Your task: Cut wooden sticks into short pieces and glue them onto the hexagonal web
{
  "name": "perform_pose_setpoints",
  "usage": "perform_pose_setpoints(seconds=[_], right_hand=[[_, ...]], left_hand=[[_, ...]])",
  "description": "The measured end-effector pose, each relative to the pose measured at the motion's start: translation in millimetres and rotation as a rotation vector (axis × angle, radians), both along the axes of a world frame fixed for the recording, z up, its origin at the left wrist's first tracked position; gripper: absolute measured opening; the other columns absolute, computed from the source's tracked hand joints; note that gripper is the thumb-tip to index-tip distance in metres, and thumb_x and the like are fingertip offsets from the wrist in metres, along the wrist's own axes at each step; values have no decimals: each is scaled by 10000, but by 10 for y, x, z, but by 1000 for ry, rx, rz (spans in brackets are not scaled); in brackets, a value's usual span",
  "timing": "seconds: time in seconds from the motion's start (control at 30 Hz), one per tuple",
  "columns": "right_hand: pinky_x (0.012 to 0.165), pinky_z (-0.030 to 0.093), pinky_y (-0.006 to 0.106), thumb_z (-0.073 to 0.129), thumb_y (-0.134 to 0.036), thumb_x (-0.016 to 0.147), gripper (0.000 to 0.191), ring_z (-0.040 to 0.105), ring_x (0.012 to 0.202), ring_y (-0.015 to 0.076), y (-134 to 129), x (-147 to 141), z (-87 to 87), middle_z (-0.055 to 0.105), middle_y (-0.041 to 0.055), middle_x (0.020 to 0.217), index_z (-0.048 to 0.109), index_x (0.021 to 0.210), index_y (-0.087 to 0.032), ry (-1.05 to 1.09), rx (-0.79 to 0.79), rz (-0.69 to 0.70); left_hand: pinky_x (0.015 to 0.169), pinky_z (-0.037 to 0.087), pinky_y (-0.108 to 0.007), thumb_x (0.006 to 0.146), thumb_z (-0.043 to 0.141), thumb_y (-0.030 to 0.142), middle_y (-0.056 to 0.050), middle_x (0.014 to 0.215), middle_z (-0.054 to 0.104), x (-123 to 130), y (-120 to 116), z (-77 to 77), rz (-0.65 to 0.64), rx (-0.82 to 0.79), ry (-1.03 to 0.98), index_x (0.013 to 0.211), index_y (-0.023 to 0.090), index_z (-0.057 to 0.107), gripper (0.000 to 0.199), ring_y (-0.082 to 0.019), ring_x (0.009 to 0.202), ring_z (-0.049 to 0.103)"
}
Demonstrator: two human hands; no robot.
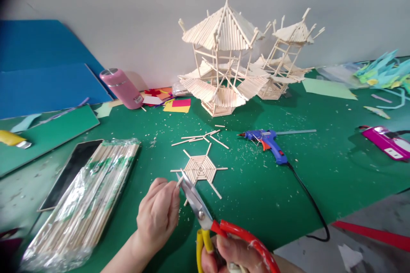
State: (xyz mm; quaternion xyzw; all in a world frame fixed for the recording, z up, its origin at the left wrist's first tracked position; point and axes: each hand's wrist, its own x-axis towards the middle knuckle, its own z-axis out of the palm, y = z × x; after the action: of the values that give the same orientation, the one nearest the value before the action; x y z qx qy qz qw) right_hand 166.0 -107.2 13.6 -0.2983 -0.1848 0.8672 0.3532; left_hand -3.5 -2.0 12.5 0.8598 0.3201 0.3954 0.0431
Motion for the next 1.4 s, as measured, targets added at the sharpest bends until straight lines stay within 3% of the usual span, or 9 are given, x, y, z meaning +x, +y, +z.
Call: perform_pose_setpoints(seconds=[0.17,0.33,0.47,0.57,0.73,0.93,1.23,1.3,1.4], right_hand=[[375,115,179,469,-636,729,506,218,388,30,43,-16,-57,306,-71,488,488,707,-130,134,1,101],[348,133,159,430,-671,723,533,212,357,13,13,-97,-181,279,-87,461,450,670,-141,255,-8,56],[314,134,159,432,-749,642,587,184,326,8,10,-142,-238,253,-103,427,426,631,-162,313,-35,133],[331,160,145,532,-722,590,573,230,347,4,39,-104,-162,304,-93,455,449,637,-156,170,-104,125],[488,309,119,663,-472,679,357,310,482,19,140,39,101,350,-76,616,451,735,-189,-83,-191,31],[694,402,196,680,-519,605,434,321,584,61,246,69,301,299,-64,661,393,608,-193,-474,-74,-16],[586,359,166,610,-429,724,284,316,588,61,227,138,410,341,-59,697,457,743,-190,-772,101,151],[482,308,151,588,-431,741,269,300,517,47,209,171,370,340,-70,645,452,756,-200,-737,37,196],[386,210,135,604,-375,717,231,256,414,27,173,164,261,325,-94,550,443,760,-216,-556,-161,206]], left_hand=[[575,380,-297,778,427,14,1,575,515,-3,15,5,18,29,10,704,184,411,186,-128,495,427],[570,381,-292,789,425,31,3,562,522,1,29,-8,14,34,24,698,183,421,177,-122,483,421],[567,373,-291,800,422,50,4,546,509,-2,29,-6,15,15,66,673,186,414,186,-123,476,414],[555,362,-286,804,423,57,4,543,510,-5,46,8,26,8,70,673,181,428,181,-125,472,423],[546,347,-274,815,429,66,-5,594,537,0,99,7,68,-51,-2,774,164,483,119,-126,506,440],[553,363,-263,823,422,67,-33,636,551,-17,118,-10,-2,-147,-17,830,144,496,106,-140,558,455],[560,329,-269,833,395,105,-4,566,481,-67,127,84,-82,-216,105,785,143,513,133,-130,513,398],[557,324,-262,843,392,116,-4,577,483,-72,126,119,-124,-285,59,798,136,526,144,-124,520,398],[524,308,-234,873,383,172,4,593,478,-73,104,158,-160,-576,-84,814,139,551,181,-105,525,392]])
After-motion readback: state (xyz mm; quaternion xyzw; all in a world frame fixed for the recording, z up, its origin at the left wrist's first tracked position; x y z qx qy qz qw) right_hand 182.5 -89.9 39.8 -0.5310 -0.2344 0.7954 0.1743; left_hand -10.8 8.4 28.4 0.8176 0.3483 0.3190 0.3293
